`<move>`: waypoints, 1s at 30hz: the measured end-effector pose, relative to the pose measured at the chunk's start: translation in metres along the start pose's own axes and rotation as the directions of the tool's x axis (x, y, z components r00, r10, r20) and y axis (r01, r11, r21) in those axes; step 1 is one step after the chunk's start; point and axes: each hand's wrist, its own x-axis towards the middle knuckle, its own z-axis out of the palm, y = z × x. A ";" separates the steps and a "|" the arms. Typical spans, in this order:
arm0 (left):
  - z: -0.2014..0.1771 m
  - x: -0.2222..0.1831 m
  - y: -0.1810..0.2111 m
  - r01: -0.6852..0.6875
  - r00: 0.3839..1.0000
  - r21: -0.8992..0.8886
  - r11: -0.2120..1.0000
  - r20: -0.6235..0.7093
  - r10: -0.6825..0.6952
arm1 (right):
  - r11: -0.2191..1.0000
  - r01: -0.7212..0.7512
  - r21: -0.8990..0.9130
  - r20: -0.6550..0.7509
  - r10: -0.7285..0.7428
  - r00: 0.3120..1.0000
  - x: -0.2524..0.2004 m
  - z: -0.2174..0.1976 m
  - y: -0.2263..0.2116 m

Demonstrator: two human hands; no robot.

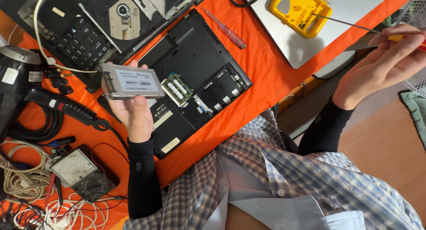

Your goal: Replacing or examining the hard drive of a disassembled laptop.

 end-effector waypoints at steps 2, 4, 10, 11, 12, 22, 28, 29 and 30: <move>-0.001 0.001 0.000 0.060 0.998 -0.053 0.997 0.029 -0.059 | 0.999 0.035 -0.035 0.008 -0.035 0.999 -0.003 -0.006 0.006; 0.003 0.004 0.000 0.043 0.998 -0.016 0.999 0.043 -0.042 | 1.000 0.025 0.007 0.029 -0.026 0.999 -0.008 -0.008 0.006; 0.014 0.009 0.009 -0.054 0.997 0.127 0.990 0.061 0.047 | 0.969 -0.095 0.230 0.201 0.048 0.979 -0.025 0.053 -0.041; 0.015 0.011 0.009 -0.074 0.996 0.145 0.987 0.061 0.066 | 0.962 -0.142 0.232 0.316 0.064 0.947 -0.027 0.071 -0.060; 0.016 0.011 0.011 -0.087 0.996 0.162 0.983 0.037 0.082 | 0.955 -0.150 0.258 0.334 0.058 0.941 -0.032 0.078 -0.066; 0.009 0.014 0.012 -0.066 0.997 -0.051 0.997 -0.037 0.064 | 0.919 0.284 -0.273 0.858 0.099 0.504 -0.024 0.121 -0.082; 0.001 0.019 0.002 -0.114 0.984 -0.246 0.963 -0.160 0.076 | 0.844 0.500 -0.192 0.891 -0.063 0.449 0.008 0.178 -0.064; -0.001 0.019 0.000 -0.118 0.983 -0.245 0.962 -0.164 0.079 | 0.852 0.496 -0.170 0.875 -0.100 0.473 0.012 0.194 -0.059; -0.001 0.018 0.000 -0.124 0.983 -0.248 0.961 -0.164 0.084 | 0.849 0.501 -0.169 0.875 -0.105 0.472 0.014 0.217 -0.056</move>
